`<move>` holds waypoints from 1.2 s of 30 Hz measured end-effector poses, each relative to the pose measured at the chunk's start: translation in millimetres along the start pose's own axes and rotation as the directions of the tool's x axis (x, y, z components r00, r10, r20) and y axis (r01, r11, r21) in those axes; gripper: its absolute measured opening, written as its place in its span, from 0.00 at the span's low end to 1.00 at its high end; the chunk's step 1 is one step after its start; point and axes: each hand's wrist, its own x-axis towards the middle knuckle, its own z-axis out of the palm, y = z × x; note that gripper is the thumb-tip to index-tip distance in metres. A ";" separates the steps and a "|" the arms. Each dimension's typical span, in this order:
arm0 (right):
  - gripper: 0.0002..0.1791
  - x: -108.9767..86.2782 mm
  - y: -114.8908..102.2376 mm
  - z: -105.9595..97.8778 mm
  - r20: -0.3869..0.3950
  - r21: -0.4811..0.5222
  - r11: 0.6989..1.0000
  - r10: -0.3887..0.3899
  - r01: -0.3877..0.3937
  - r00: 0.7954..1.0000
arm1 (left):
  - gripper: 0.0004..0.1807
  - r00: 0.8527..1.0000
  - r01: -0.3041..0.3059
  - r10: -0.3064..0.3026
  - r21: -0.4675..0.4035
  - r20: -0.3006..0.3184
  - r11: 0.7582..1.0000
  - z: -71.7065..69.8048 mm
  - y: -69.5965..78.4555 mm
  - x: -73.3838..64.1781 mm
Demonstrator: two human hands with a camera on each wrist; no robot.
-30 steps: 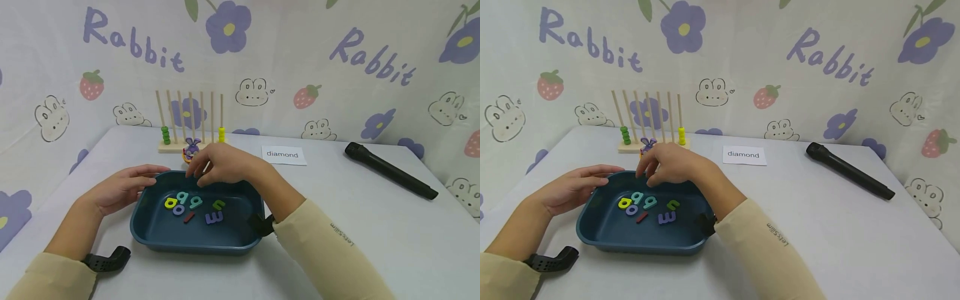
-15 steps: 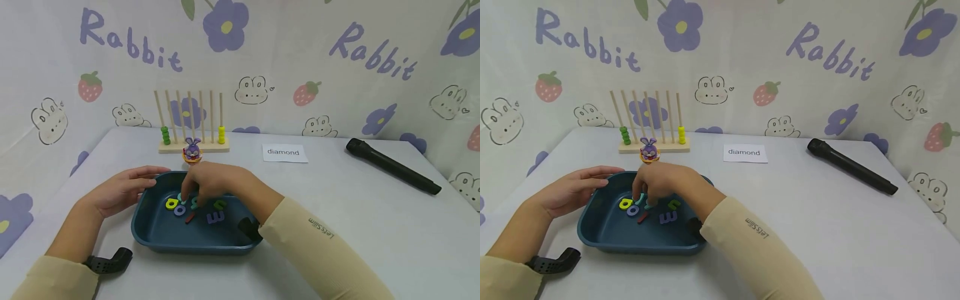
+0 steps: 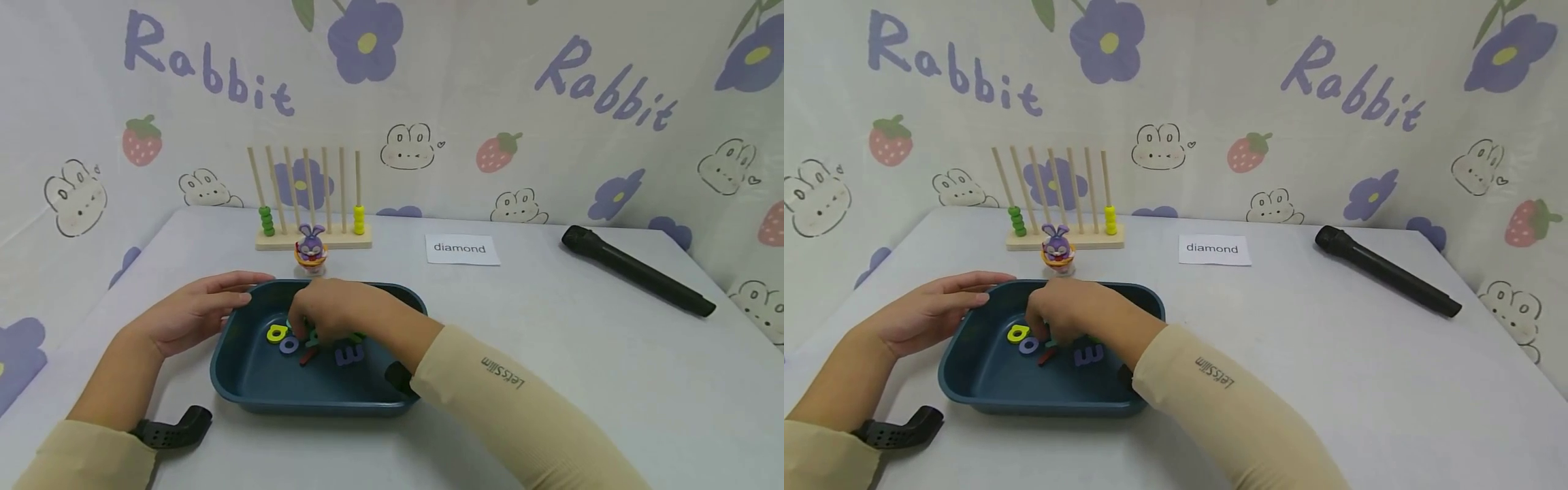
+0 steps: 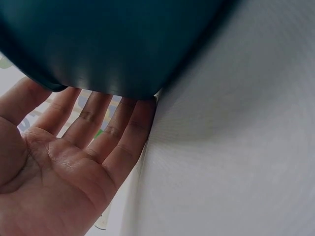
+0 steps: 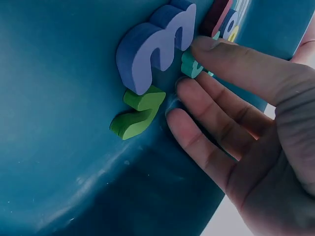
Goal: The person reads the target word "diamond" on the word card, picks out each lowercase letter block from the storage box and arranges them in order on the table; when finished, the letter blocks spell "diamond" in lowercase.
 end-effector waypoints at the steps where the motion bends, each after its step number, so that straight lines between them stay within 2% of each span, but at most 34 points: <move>1: 0.08 -0.1 0.1 0.2 -0.003 -0.004 1.000 0.004 -0.004 1.000 | 0.23 1.000 0.001 -0.001 0.001 0.000 1.000 0.2 -0.1 0.2; 4: 0.08 -1.4 2.3 -0.3 0.001 0.012 1.000 0.003 -0.003 1.000 | 0.23 1.000 0.004 -0.004 0.001 0.005 1.000 1.3 -0.1 1.2; 8: 0.10 -6.2 9.5 -5.0 -0.009 0.113 0.993 -0.023 0.024 1.000 | 0.24 1.000 0.001 -0.002 0.006 0.013 1.000 2.2 0.5 3.7; 14: 0.11 -17.0 18.7 -18.5 -0.046 0.267 0.960 -0.077 0.087 0.996 | 0.24 1.000 -0.003 0.003 0.009 0.013 1.000 2.6 1.9 4.7; 18: 0.09 -25.9 22.1 -26.8 -0.068 0.315 0.942 -0.102 0.118 0.992 | 0.24 1.000 0.010 -0.010 0.010 0.012 1.000 3.0 0.1 3.5; 23: 0.09 -39.2 25.5 -35.2 -0.134 0.382 0.909 -0.125 0.167 0.983 | 0.24 1.000 0.016 -0.016 0.025 -0.001 1.000 2.9 -1.8 2.3; 30: 0.11 -66.9 29.0 -44.8 -0.231 0.506 0.849 -0.037 0.152 0.972 | 0.24 1.000 -0.005 0.005 0.036 0.011 0.999 -0.7 -0.9 -0.7; 36: 0.13 -91.5 42.0 -48.3 -0.356 0.539 0.829 0.063 0.150 0.932 | 0.23 1.000 -0.008 0.008 0.016 0.008 1.000 -2.8 -1.1 -1.6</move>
